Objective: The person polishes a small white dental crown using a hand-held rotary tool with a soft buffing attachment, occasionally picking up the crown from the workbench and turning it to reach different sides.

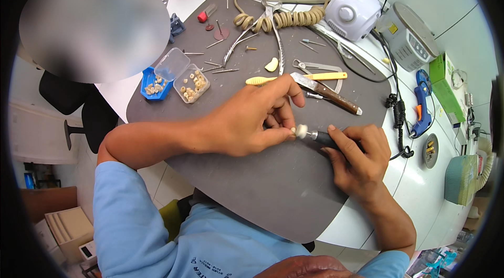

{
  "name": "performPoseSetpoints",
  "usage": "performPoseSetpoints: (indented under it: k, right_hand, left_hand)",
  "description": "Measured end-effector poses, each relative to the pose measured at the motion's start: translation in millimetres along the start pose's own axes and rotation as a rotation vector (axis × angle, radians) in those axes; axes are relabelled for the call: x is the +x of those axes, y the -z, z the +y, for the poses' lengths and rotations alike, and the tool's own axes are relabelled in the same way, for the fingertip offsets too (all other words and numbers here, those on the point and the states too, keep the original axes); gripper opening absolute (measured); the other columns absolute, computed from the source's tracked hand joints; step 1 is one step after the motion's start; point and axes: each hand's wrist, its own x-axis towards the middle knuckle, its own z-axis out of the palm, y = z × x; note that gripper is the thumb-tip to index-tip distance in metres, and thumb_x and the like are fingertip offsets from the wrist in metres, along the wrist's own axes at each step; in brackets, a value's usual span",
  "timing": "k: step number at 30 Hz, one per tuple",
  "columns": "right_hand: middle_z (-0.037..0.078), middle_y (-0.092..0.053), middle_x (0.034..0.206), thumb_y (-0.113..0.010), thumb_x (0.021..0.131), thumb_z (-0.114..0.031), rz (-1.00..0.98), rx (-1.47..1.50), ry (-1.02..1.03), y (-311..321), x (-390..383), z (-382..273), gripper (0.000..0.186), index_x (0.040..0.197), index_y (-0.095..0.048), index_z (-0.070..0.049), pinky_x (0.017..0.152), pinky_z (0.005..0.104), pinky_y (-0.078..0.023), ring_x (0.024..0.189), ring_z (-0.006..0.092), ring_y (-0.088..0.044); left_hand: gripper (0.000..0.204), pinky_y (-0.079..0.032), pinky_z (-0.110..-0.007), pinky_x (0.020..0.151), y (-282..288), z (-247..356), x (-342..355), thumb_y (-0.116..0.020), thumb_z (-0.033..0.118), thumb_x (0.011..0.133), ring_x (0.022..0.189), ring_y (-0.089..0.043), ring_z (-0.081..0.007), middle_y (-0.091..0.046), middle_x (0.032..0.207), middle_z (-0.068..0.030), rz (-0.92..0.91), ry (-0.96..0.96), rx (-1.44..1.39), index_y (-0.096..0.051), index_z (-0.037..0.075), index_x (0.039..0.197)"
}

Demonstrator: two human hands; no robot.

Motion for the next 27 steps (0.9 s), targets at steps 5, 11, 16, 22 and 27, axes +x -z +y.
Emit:
performPoseSetpoints:
  k: [5, 11, 16, 22, 27]
  right_hand:
    - [0.003, -0.070, 0.094, -0.098, 0.068, -0.012, 0.020, -0.004, -0.004, -2.1, -1.4, 1.3, 0.057, 0.124, -0.086, -0.009, 0.067, 0.0395, -0.037, 0.077, 0.0225, -0.059]
    - [0.003, -0.070, 0.096, -0.099, 0.070, -0.013, 0.014, 0.004, 0.006, -4.0, -1.8, 1.1, 0.059, 0.127, -0.086, -0.010, 0.068, 0.0392, -0.037, 0.078, 0.0220, -0.059]
    - [0.003, -0.070, 0.097, -0.099, 0.073, -0.014, -0.004, 0.003, 0.011, -2.7, -1.7, 0.3, 0.058, 0.129, -0.086, -0.010, 0.068, 0.0395, -0.036, 0.078, 0.0217, -0.058]
    - [0.002, -0.070, 0.097, -0.100, 0.074, -0.017, -0.006, 0.007, 0.021, -3.7, 0.4, -0.4, 0.060, 0.131, -0.085, -0.011, 0.068, 0.0392, -0.036, 0.079, 0.0215, -0.058]
    - [0.002, -0.071, 0.097, -0.100, 0.074, -0.019, -0.001, 0.001, 0.029, -5.8, 1.2, 0.3, 0.060, 0.132, -0.085, -0.011, 0.068, 0.0389, -0.035, 0.078, 0.0214, -0.058]
  left_hand:
    - [0.045, -0.063, -0.030, 0.085, -0.5, -0.8, -1.5, -0.078, -0.004, 0.101, 0.099, -0.078, -0.0146, -0.078, 0.105, -0.0127, 0.015, 0.013, -0.037, -0.050, 0.000, 0.136]
    - [0.047, -0.063, -0.029, 0.086, -1.6, -0.1, -1.0, -0.079, -0.003, 0.100, 0.099, -0.078, -0.0140, -0.078, 0.104, -0.0115, 0.005, 0.047, -0.066, -0.049, 0.000, 0.136]
    - [0.046, -0.064, -0.028, 0.085, -3.7, -2.8, -0.6, -0.079, -0.003, 0.101, 0.099, -0.078, -0.0137, -0.078, 0.105, -0.0114, 0.010, 0.042, -0.084, -0.049, 0.000, 0.136]
    - [0.047, -0.063, -0.029, 0.086, -3.8, -4.4, -0.8, -0.078, -0.003, 0.101, 0.100, -0.078, -0.0143, -0.079, 0.107, -0.0122, 0.003, 0.045, -0.086, -0.048, -0.001, 0.136]
    - [0.048, -0.063, -0.028, 0.086, -4.6, -4.3, -0.7, -0.078, -0.005, 0.100, 0.100, -0.078, -0.0139, -0.079, 0.106, -0.0119, 0.009, 0.034, -0.074, -0.048, -0.001, 0.138]
